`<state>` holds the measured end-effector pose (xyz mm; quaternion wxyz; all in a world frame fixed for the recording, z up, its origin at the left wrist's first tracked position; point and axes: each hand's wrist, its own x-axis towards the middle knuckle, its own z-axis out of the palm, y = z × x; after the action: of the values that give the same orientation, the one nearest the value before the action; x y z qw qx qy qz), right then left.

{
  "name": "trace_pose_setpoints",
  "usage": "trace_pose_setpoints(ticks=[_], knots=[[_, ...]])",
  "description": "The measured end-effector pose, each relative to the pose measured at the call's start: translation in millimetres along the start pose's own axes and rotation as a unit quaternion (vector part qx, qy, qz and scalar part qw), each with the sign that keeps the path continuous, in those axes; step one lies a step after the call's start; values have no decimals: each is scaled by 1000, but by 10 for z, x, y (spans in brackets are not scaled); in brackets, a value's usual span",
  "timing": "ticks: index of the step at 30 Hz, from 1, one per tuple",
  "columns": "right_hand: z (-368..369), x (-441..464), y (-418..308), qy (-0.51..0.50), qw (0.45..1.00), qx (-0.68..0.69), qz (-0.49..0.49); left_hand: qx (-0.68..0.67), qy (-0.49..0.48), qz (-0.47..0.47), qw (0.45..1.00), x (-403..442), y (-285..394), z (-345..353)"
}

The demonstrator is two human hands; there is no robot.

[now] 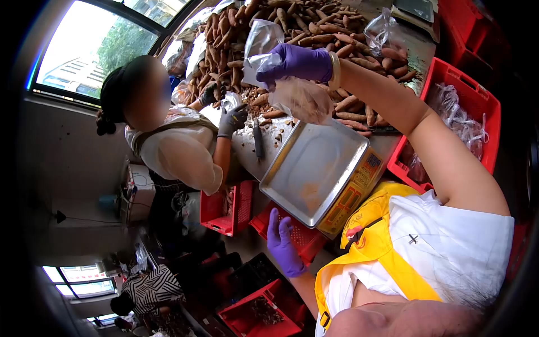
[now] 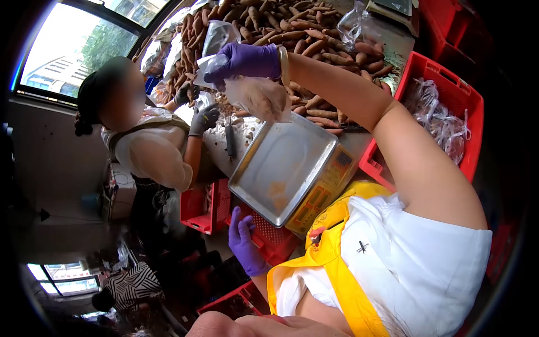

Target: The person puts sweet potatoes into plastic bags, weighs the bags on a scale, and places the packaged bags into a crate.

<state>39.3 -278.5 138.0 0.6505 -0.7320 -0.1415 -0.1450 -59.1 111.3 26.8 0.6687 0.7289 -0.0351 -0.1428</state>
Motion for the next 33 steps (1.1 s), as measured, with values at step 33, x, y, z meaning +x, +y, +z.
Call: trace_pose_setpoints(ticks=[33], knots=[[264,-2391,653,246,951,-104,157,246,-110,331,904,420,327,664]])
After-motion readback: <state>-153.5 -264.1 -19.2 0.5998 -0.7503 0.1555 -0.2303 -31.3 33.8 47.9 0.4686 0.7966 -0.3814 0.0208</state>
